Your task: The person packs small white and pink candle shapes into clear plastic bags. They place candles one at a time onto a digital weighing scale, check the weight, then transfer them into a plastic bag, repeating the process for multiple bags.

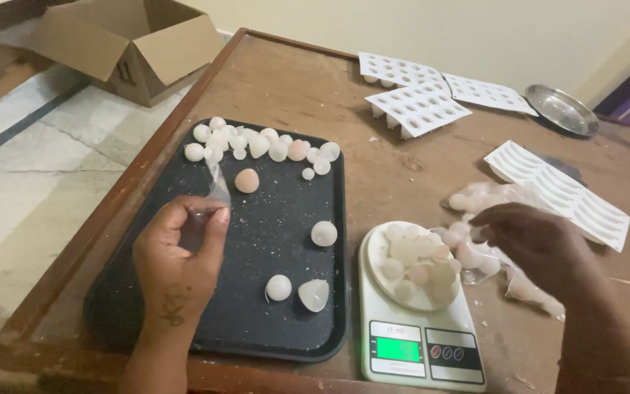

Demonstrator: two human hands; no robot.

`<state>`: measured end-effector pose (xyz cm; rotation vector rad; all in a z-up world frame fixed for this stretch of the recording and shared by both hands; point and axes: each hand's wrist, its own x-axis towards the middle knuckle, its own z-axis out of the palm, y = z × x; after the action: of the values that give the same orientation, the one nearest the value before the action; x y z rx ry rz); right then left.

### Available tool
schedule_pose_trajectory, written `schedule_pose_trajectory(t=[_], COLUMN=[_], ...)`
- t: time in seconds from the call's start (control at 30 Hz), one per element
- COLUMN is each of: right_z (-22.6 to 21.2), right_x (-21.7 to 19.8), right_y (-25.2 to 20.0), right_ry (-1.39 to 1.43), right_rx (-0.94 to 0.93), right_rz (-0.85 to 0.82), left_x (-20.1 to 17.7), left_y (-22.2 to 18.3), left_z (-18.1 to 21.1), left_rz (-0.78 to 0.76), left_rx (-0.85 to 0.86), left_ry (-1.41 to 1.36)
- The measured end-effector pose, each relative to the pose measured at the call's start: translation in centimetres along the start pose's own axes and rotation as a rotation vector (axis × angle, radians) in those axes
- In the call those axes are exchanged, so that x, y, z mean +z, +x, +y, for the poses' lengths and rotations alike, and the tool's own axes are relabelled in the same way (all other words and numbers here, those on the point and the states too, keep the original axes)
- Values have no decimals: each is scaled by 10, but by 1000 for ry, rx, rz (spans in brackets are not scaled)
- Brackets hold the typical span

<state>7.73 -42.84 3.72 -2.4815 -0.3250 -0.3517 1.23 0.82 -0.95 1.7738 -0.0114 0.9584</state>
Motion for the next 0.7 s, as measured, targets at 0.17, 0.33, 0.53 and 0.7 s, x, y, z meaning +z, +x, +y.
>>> schedule_pose_trajectory(t=[0.17,0.33,0.53,0.7], right_z=[-37,-56,-47,-63], right_x=[30,35,42,46], right_y=[-33,-45,-56,-51], right_ry=[-21,-55,-160,-246], right_rx=[-140,-197,-407,-257], right_rz=[-22,-124,-207,-268], left_x=[0,0,-2,-4], left_y=[-2,-2,-3,-5], left_z=[-4,-6,-5,-3], left_rz=[-31,-34,-44,-35], left_rx=[-86,-49,-37,-88], left_ry=[-1,28,82,21])
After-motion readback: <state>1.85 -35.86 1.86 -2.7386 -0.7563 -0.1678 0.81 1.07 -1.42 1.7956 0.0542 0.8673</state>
